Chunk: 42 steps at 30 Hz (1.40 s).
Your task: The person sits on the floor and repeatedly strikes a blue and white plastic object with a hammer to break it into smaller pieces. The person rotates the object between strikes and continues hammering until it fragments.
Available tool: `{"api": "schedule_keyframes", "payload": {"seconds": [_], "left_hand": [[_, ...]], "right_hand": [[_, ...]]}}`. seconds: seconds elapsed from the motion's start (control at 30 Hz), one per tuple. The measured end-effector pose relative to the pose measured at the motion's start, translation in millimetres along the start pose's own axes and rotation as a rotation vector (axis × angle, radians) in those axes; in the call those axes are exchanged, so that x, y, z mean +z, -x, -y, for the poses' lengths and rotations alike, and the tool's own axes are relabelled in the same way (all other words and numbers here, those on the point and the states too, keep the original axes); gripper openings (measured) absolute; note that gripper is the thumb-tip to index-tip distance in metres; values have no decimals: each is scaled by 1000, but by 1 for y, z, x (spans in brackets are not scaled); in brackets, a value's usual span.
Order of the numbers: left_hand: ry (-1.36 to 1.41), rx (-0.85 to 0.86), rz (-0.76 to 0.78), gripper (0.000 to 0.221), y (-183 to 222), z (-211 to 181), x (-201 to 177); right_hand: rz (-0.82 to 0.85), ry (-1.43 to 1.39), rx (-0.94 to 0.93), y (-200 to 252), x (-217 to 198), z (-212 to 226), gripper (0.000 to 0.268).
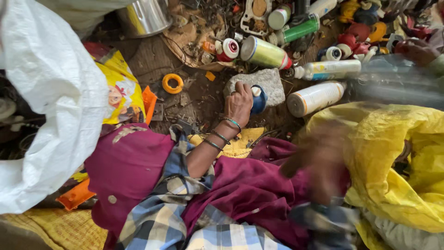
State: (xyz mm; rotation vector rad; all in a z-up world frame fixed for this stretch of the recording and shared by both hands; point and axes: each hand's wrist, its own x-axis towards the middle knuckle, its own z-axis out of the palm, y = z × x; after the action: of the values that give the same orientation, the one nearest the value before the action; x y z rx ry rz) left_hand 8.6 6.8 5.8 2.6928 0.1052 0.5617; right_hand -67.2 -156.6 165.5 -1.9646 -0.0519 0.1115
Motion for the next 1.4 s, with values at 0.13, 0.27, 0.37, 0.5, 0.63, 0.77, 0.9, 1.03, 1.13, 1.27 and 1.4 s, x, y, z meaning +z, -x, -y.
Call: {"api": "schedule_keyframes", "payload": {"seconds": [0.13,0.27,0.37,0.5,0.63,0.77,0.9,1.03,1.13,1.27,1.4], "left_hand": [[11,39,-121,13,-9,-3,-8],[38,11,-100,15,3,1,-7],[51,-13,10,15,-3,4,-5],[70,-38,-17,11,-4,0,-2],[69,-28,14,13,5,5,13],[104,81,-65,17,12,-2,23],[19,39,-41,32,6,5,22],[184,-4,-2,25,-5,10,3],[239,-4,25,26,0,7,-8],[232,-27,24,22,-2,8,0],[270,-36,64,21,3,9,9]], "right_hand": [[0,150,180,8,25,-3,24],[-225,133,234,27,-34,12,29],[15,-562,-34,28,-86,36,37],[-68,-581,-281,32,-123,55,33],[-27,-329,-99,14,-60,16,31],[7,80,179,23,7,-19,30],[-62,24,256,28,-34,-4,32],[16,-571,2,37,-134,26,39],[-70,-620,-233,47,-165,26,37],[-23,-514,-202,17,-106,11,34],[58,-64,-33,3,-10,-12,32]]}}
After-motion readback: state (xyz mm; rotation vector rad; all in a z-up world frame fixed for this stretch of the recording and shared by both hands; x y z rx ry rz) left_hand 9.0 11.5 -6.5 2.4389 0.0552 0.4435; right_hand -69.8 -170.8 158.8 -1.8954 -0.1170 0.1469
